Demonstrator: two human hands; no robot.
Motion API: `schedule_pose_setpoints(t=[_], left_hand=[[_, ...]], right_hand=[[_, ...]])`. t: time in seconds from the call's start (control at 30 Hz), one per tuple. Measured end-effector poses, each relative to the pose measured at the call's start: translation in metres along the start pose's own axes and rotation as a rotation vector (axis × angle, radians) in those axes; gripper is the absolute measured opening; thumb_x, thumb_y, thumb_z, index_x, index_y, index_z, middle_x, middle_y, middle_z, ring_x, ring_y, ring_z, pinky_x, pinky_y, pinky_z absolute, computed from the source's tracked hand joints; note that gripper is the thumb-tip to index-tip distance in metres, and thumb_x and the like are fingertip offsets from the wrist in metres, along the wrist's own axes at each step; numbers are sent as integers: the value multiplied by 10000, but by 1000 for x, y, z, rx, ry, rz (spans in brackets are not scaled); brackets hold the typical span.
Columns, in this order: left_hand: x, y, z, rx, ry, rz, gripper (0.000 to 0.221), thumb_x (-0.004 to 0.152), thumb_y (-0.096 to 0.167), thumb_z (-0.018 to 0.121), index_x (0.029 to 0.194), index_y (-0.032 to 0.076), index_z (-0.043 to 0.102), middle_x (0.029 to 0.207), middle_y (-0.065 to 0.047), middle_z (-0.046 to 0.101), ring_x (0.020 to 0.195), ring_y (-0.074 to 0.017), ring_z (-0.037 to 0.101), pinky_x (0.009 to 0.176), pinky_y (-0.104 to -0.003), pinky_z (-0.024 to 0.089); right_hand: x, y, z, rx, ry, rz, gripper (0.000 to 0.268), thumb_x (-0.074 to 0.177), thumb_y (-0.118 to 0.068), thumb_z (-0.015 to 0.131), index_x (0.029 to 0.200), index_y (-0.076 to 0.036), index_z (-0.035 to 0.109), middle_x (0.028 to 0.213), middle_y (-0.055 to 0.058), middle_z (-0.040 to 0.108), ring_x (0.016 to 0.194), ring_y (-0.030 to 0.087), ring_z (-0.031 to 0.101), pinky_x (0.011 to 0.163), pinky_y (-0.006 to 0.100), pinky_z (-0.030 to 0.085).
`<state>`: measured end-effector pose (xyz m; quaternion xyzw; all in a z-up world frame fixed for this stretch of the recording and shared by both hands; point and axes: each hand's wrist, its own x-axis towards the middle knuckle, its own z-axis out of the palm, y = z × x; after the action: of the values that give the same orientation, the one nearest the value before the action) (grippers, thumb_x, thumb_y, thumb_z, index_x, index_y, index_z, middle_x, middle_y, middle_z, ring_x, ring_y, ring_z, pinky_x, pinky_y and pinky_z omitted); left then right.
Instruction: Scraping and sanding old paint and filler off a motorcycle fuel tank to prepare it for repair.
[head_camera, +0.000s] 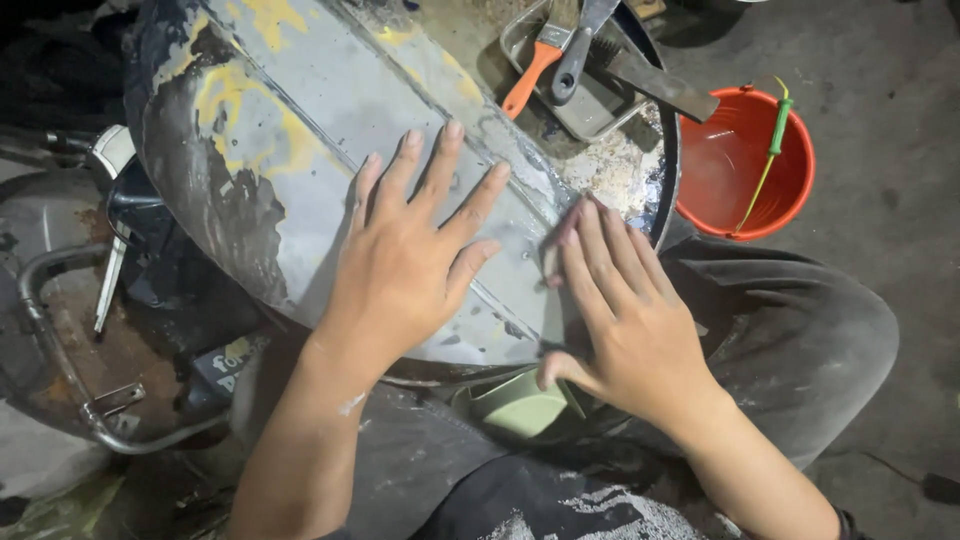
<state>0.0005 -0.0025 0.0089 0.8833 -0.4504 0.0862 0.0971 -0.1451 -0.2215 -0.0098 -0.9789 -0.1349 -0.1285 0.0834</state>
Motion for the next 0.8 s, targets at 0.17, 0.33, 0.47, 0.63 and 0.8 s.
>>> schedule_pose_setpoints(t=[0.17, 0.33, 0.47, 0.63, 0.8], left_hand=[[1, 0, -1, 9, 14, 8, 608, 1117, 449, 617, 1673, 271, 449, 1732, -184, 357, 1498, -511, 465, 1204, -643, 372], [1, -2, 1, 4, 4, 14, 628, 1114, 454, 611, 1683, 263, 423, 1725, -208, 369, 1500, -515, 456, 1208, -654, 361], [-1, -1, 1, -1, 19, 4, 636, 1108, 441, 645, 1680, 267, 429, 1728, -199, 367, 1504, -514, 461, 1214, -651, 364], [0, -1, 1, -19, 9, 9, 640, 1114, 420, 629, 1690, 262, 401, 1738, -208, 337, 1514, -530, 438, 1224, -663, 348], [0, -1, 2, -9, 24, 14, 629, 1110, 434, 634, 1678, 259, 429, 1728, -202, 363, 1499, -517, 463, 1207, -652, 365]], right_hand=[[8, 3, 2, 57, 11, -5, 1130, 947, -829, 347, 1639, 64, 326, 1714, 301, 316, 1615, 488, 312, 1330, 601, 333], [-35, -1, 0, 47, -43, 16, 1142, 925, -848, 334, 1633, 48, 346, 1712, 288, 328, 1609, 478, 327, 1329, 581, 309], [-49, -2, 3, 27, -72, 34, 1171, 910, -861, 369, 1631, 60, 320, 1708, 298, 329, 1608, 494, 309, 1331, 613, 281], [-6, 4, 1, 73, -50, 34, 1202, 893, -873, 331, 1649, 61, 292, 1723, 297, 308, 1624, 479, 291, 1336, 597, 276], [-3, 11, 5, 225, -7, 24, 1096, 954, -801, 405, 1700, -24, 206, 1771, 254, 232, 1666, 462, 255, 1362, 593, 296]])
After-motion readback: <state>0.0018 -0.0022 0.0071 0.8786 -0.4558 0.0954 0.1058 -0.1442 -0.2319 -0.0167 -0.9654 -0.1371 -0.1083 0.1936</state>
